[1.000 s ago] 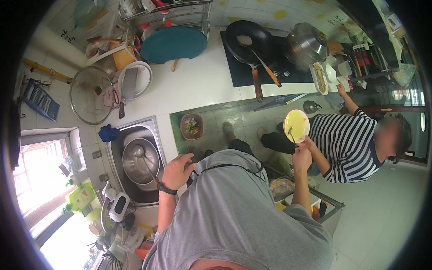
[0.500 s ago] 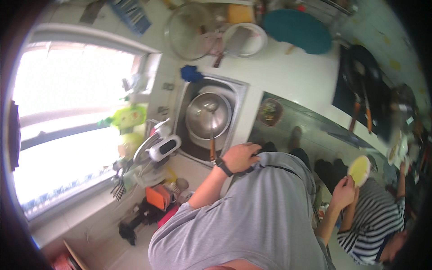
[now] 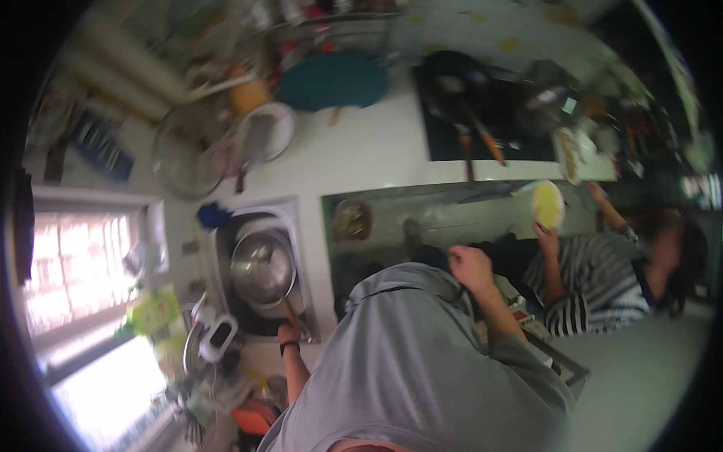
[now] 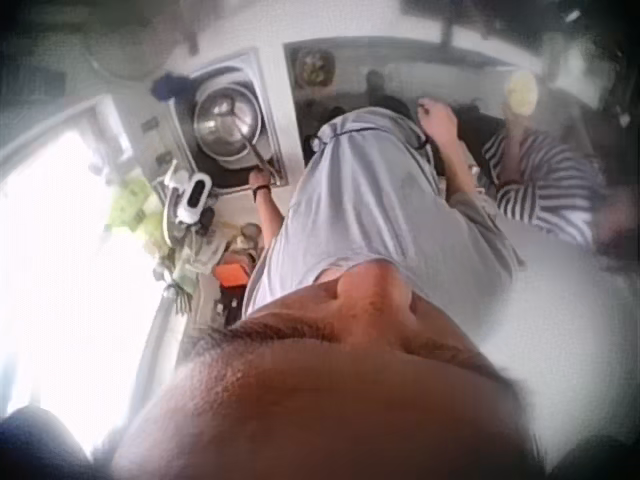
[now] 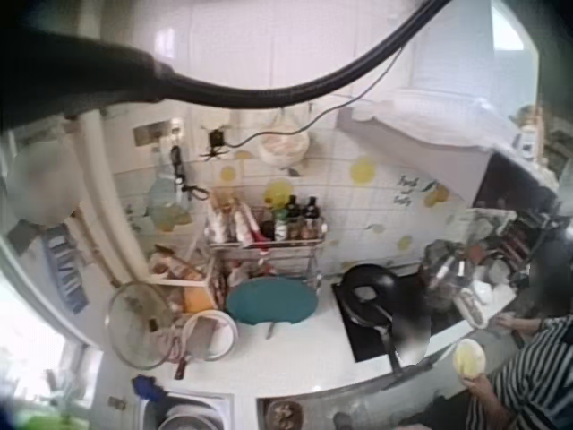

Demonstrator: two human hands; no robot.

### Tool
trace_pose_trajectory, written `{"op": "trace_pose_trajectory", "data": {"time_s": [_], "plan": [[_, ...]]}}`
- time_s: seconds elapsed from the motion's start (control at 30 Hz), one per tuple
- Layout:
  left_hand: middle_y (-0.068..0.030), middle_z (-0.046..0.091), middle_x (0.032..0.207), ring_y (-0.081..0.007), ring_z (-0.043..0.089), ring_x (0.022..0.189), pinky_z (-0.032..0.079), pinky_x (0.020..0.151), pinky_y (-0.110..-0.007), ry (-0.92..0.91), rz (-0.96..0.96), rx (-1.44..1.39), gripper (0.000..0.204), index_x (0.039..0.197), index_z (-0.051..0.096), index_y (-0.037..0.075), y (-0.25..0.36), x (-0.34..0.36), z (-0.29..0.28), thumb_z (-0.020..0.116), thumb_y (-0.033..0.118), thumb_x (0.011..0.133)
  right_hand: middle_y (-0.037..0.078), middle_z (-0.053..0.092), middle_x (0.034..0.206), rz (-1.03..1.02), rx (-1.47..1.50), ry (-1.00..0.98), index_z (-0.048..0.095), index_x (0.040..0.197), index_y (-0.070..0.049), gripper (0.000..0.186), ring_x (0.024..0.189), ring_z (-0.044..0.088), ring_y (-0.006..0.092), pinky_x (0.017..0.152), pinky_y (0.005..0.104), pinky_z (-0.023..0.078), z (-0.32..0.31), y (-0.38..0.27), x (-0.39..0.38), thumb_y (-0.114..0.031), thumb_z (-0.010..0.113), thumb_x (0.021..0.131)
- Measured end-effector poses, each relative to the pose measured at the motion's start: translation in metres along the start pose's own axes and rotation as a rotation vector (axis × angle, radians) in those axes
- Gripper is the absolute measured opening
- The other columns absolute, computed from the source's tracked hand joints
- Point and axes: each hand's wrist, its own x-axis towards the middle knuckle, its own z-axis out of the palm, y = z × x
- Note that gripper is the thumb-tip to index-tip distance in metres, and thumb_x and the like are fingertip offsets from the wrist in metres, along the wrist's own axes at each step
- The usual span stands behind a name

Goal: The person washes a ladle in the sink, then wipes the sink and countertop with a blue cloth. They open a microwave, place a plastic bag inside, and set the timer. The person also wipes the stovetop and rinses the cloth under running water.

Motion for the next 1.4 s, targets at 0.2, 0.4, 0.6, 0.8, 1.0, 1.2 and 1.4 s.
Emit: {"op": "trace_pose_trajectory", "data": {"time_s": [0.2,0.4,0.6,0.8,1.0,1.2,1.4], "plan": [[-0.0268,0.073,0.105,-0.0431,0.069,0.104,0.056,0.088,-0.051,-0.013,-0.108,0.007,0.048,0.102,0.075,-0.002,0.012,0.004,0.014,0.077,0.039,0.079,0.016,0.073,0.09,0.066,0.087,0.119,0.075,0.1,-0.01,0.021,0.086,0.07,0.0375,0.076,0.0473,0.056,0.004,0.003,-0.024,-0.018,0.066,0.083],[-0.0272,0.074,0.096,-0.0416,0.072,0.098,0.056,0.086,-0.049,-0.059,-0.066,-0.007,0.052,0.095,0.076,-0.006,-0.004,0.017,0.011,0.077,0.044,0.078,0.016,0.073,0.088,0.079,0.122,0.098,0.076,0.099,-0.012,0.02,0.085,0.07,0.0373,0.076,0.0469,0.057,0.016,0.006,-0.028,-0.02,0.066,0.084],[-0.0291,0.073,0.095,-0.0428,0.071,0.099,0.055,0.087,-0.05,-0.07,-0.112,-0.058,0.06,0.096,0.074,-0.008,-0.014,0.028,0.024,0.07,0.05,0.082,0.017,0.073,0.083,0.079,0.14,0.139,0.076,0.095,-0.009,0.019,0.077,0.072,0.0344,0.069,0.0428,0.058,0.013,0.001,-0.024,-0.019,0.067,0.082],[-0.0299,0.073,0.093,-0.0441,0.07,0.099,0.053,0.085,-0.052,-0.111,-0.199,-0.155,0.068,0.097,0.072,-0.011,-0.009,0.026,0.026,0.057,0.055,0.092,0.017,0.072,0.083,0.053,0.154,0.158,0.076,0.096,-0.009,0.019,0.078,0.072,0.0351,0.07,0.0434,0.057,0.011,0.002,-0.018,-0.018,0.066,0.083],[-0.0286,0.073,0.09,-0.0417,0.072,0.097,0.054,0.085,-0.05,-0.12,-0.251,-0.242,0.069,0.096,0.072,-0.012,-0.005,0.019,0.023,0.06,0.055,0.09,0.018,0.073,0.086,0.108,0.167,0.135,0.076,0.098,-0.01,0.02,0.081,0.072,0.0362,0.072,0.0442,0.057,0.005,0.002,-0.017,-0.019,0.064,0.084],[-0.03,0.073,0.094,-0.0429,0.071,0.098,0.055,0.087,-0.05,0.073,-0.086,0.013,0.064,0.096,0.073,-0.011,0.0,0.022,0.008,0.067,0.052,0.085,0.017,0.073,0.086,0.148,0.15,0.103,0.076,0.099,-0.01,0.022,0.083,0.072,0.036,0.073,0.0442,0.057,0.011,0.016,-0.02,-0.021,0.065,0.084],[-0.0273,0.072,0.092,-0.042,0.072,0.092,0.055,0.083,-0.048,0.17,0.084,-0.124,0.04,0.096,0.075,-0.004,0.031,0.02,-0.014,0.07,0.034,0.084,0.016,0.074,0.087,0.121,0.153,0.089,0.077,0.1,-0.011,0.023,0.082,0.072,0.036,0.075,0.0439,0.058,0.012,0.019,-0.016,-0.021,0.066,0.083]]}}
